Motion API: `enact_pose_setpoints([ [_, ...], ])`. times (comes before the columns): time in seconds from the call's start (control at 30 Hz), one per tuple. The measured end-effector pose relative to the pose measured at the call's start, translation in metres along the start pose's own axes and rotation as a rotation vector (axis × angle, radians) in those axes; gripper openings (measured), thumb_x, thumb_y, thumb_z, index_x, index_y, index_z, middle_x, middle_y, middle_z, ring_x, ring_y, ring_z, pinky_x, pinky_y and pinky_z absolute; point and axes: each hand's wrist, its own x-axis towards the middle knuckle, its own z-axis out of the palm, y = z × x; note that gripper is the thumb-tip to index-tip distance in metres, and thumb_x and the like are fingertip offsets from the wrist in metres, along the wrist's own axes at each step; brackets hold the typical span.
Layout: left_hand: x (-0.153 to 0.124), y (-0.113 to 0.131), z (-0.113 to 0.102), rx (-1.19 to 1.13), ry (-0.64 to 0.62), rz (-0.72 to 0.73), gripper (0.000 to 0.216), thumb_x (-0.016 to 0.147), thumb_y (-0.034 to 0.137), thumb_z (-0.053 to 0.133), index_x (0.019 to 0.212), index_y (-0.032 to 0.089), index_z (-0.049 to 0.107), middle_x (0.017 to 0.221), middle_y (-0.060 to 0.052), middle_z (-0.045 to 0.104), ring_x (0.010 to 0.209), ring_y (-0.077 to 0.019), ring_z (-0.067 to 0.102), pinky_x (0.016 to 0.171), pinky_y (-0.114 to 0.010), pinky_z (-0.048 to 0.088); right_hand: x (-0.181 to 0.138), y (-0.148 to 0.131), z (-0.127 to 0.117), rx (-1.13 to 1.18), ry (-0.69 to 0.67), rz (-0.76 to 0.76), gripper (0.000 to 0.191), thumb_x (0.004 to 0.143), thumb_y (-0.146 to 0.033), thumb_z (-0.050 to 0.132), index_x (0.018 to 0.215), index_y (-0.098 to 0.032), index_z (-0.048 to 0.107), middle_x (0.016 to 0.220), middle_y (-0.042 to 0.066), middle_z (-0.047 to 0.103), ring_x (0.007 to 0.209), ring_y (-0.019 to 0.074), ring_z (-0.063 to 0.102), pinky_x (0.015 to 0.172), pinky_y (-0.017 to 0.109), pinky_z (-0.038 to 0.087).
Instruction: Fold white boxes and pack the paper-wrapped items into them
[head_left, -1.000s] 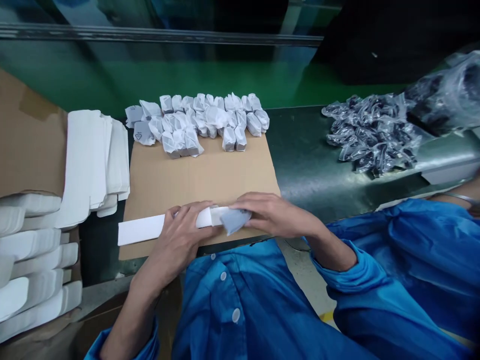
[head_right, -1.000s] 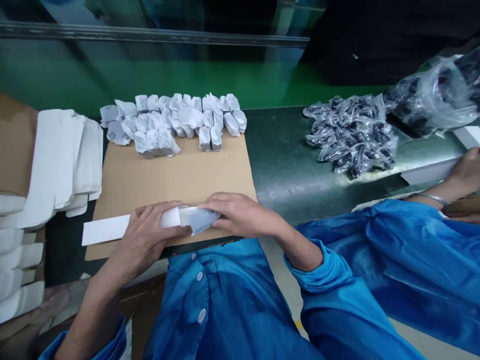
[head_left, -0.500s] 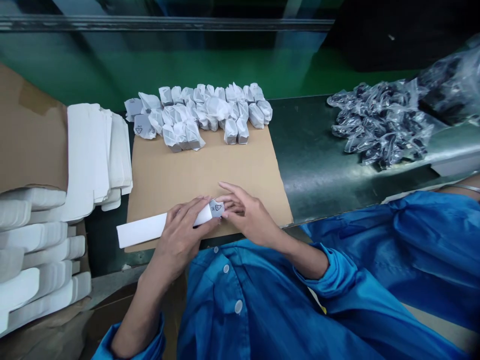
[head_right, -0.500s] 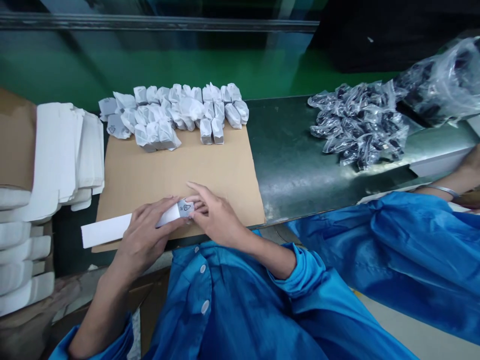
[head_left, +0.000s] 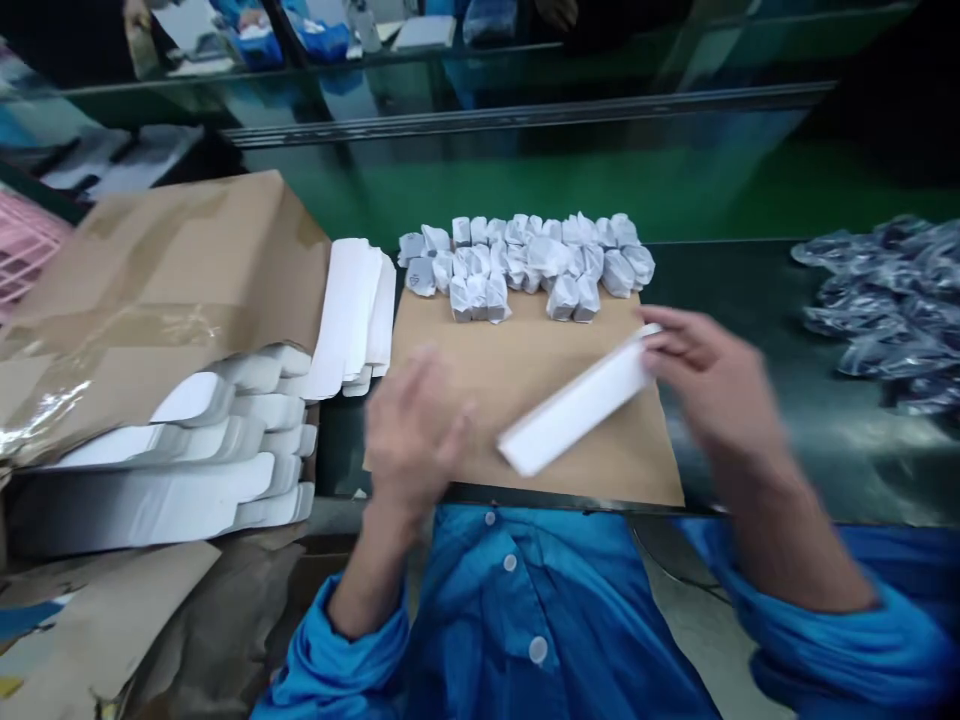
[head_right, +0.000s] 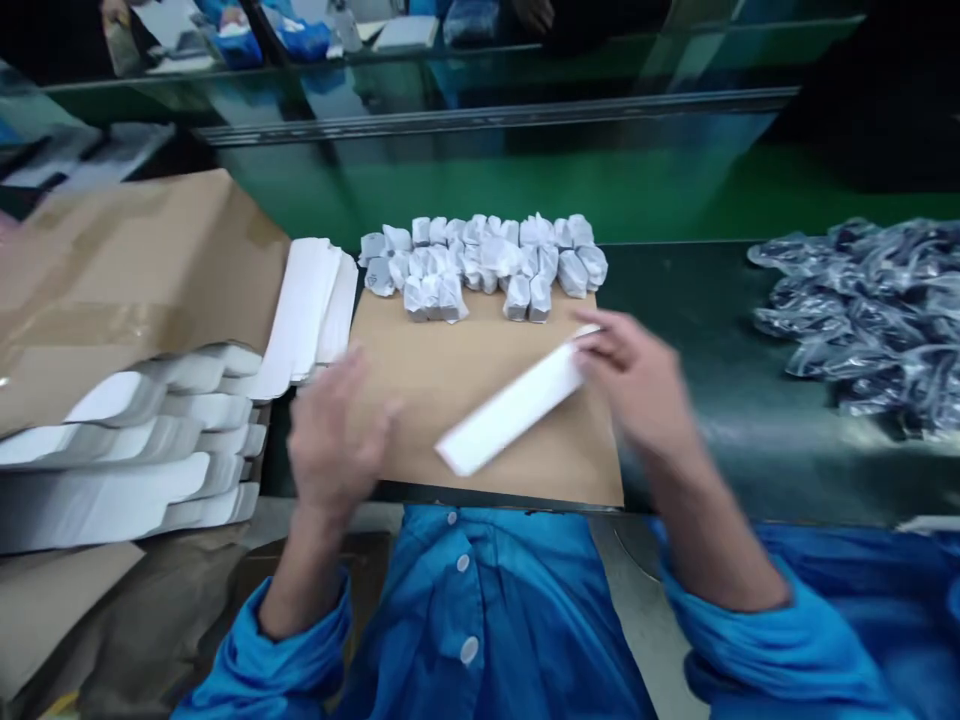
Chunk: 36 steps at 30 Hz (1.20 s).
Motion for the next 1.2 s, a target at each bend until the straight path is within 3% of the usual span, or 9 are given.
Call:
enact_pose_setpoints([
  [0.13, 0.021, -0.066, -0.001, 0.217, -0.135, -0.312, 0.059, 0.092, 0.033, 0.053, 0.142, 0.004, 0.042, 0.146, -0.027, 0.047, 0.139, -0.039, 0.043, 0.11, -0.057, 0.039, 0.051, 0.026, -0.105, -0.372, 0.114, -0.07, 0.027, 0.083, -0.04, 0.068, 0.108, -0.031, 0.074, 0.09, 0.008, 0.072, 0.078, 0.019, 0.066, 0.067, 0.039, 0.047],
  [0.23, 0.023, -0.086, 0.008, 0.254, -0.189, -0.364, 0.04, 0.091, 0.021, 0.047, 0.127, 0.006, 0.058, 0.136, -0.026, 0.058, 0.13, -0.0382, 0.054, 0.1, -0.054, 0.048, 0.067, 0.044, -0.132, -0.699, 0.047, -0.196, 0.022, 0.085, -0.049, 0.064, 0.097, -0.033, 0.074, 0.085, 0.008, 0.072, 0.08, 0.0257, 0.068, 0.061, 0.04, 0.048],
  [0.4, 0.014, -0.081, 0.009, 0.268, -0.049, -0.393, 0.028, 0.092, 0.023, 0.051, 0.111, 0.014, 0.069, 0.124, -0.021, 0.067, 0.115, -0.0362, 0.065, 0.088, -0.052, 0.055, 0.022, 0.021, -0.056, -0.779, 0.103, -0.399, 0.03, 0.093, -0.035, 0.052, 0.12, -0.028, 0.064, 0.115, 0.016, 0.067, 0.114, 0.0392, 0.06, 0.093, 0.059, 0.046],
  [0.63, -0.039, 0.024, 0.022, 0.053, 0.129, 0.088, 0.045, 0.092, 0.019, 0.057, 0.137, 0.018, 0.053, 0.124, -0.015, 0.069, 0.118, -0.0273, 0.065, 0.101, -0.045, 0.052, -0.041, -0.034, 0.105, 0.347, -0.391, 0.023, 0.055, 0.093, -0.035, 0.051, 0.143, -0.016, 0.036, 0.135, 0.016, 0.058, 0.106, 0.0209, 0.065, 0.089, 0.038, 0.056],
  [0.73, -0.061, 0.065, 0.009, -0.149, -0.029, 0.15, 0.07, 0.089, 0.037, 0.063, 0.15, 0.017, 0.035, 0.141, -0.02, 0.055, 0.136, -0.0317, 0.049, 0.108, -0.053, 0.045, -0.025, -0.028, 0.098, 0.305, -0.385, 0.054, 0.036, 0.09, -0.025, 0.052, 0.125, -0.014, 0.053, 0.115, 0.01, 0.067, 0.097, 0.0197, 0.065, 0.084, 0.034, 0.054],
  [0.83, -0.052, 0.059, -0.021, -0.32, 0.105, -0.211, 0.079, 0.091, 0.047, 0.058, 0.155, 0.023, 0.02, 0.158, -0.018, 0.032, 0.146, -0.0323, 0.034, 0.11, -0.055, 0.042, -0.007, -0.027, 0.052, 0.09, -0.74, -0.072, 0.025, 0.089, -0.025, 0.058, 0.112, -0.015, 0.063, 0.104, 0.005, 0.069, 0.092, 0.0186, 0.064, 0.077, 0.029, 0.051],
  [0.93, -0.027, 0.028, -0.038, -0.575, -0.13, -0.504, 0.058, 0.089, 0.049, 0.06, 0.138, 0.022, 0.051, 0.13, -0.013, 0.065, 0.114, -0.0285, 0.065, 0.089, -0.04, 0.056, -0.003, -0.039, 0.019, -0.128, -1.109, -0.26, 0.028, 0.094, -0.025, 0.055, 0.12, -0.02, 0.063, 0.108, 0.003, 0.07, 0.094, 0.018, 0.066, 0.08, 0.028, 0.05],
  [1.07, -0.014, 0.006, -0.025, -0.716, -0.331, -0.645, 0.031, 0.082, 0.048, 0.068, 0.087, 0.018, 0.073, 0.083, -0.003, 0.074, 0.076, -0.0187, 0.068, 0.066, -0.026, 0.053, -0.031, -0.049, 0.023, -0.661, -0.78, -0.48, 0.056, 0.093, -0.037, 0.059, 0.143, -0.017, 0.047, 0.126, 0.015, 0.065, 0.11, 0.0298, 0.062, 0.092, 0.043, 0.049],
  [1.2, -0.018, 0.007, -0.014, -0.928, -0.447, -0.713, 0.036, 0.081, 0.044, 0.069, 0.104, 0.016, 0.071, 0.078, -0.003, 0.073, 0.07, -0.0154, 0.066, 0.059, -0.022, 0.05, -0.055, -0.038, 0.037, -0.953, -0.564, -0.799, 0.062, 0.092, -0.038, 0.059, 0.141, -0.002, 0.044, 0.125, 0.025, 0.062, 0.105, 0.0346, 0.061, 0.087, 0.048, 0.051],
])
